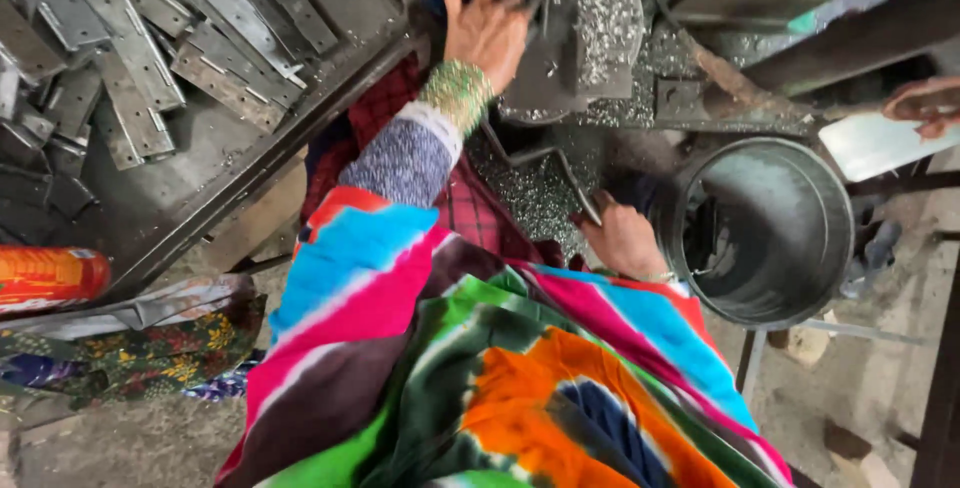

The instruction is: The person picks metal hinge pieces from a tray, positions them into a press machine, and operates a lever by hand to press each piece.

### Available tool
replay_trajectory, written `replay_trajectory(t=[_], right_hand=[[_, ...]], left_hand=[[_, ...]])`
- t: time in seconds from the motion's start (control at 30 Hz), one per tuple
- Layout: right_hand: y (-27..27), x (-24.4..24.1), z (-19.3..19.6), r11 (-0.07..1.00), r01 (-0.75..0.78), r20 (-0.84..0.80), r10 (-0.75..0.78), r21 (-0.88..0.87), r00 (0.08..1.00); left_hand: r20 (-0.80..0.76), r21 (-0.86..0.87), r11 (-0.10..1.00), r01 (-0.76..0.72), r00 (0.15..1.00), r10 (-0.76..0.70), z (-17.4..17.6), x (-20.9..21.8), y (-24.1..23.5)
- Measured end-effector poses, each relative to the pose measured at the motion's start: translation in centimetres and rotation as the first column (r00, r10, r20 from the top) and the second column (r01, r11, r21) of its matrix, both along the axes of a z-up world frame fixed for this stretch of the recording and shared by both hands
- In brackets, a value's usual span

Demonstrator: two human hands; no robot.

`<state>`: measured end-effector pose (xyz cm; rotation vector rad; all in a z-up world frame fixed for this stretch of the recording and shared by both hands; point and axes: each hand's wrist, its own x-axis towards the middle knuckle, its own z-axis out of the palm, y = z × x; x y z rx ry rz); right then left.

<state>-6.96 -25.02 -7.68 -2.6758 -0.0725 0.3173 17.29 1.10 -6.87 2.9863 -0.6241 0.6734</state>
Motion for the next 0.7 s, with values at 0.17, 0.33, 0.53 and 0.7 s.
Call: replay_trajectory(t=[0.17,0.33,0.53,0.7], right_hand=[[0.5,0.5,-5.1,0.996,0.037,0.000,-0.038,-0.076,0.999],[0.9,-0.9,-9.2,0.987,0.145,0.159,-0.132,-0.072,0.978],[0.9,0.4,-1.8,0.998,0.026,-0.019,-0.025,0.056,1.000],[0.0,0.9,-2.1,0.994,-0.006,-0.083,-0.003,-0.105,0.997]], left_hand=[[-0.169,-0.116,0.992,0.044,0.984,-0.063,6.7,1.3,0.0],[-0.174,-0.113,0.993,0.021,0.984,-0.041,5.4,1.6,-0.1],[-0.199,-0.139,0.990,0.014,0.979,-0.042,6.9,0.4,0.3],[-0.016,-0.175,0.982,0.063,0.998,-0.067,3.9,1.9,-0.6]])
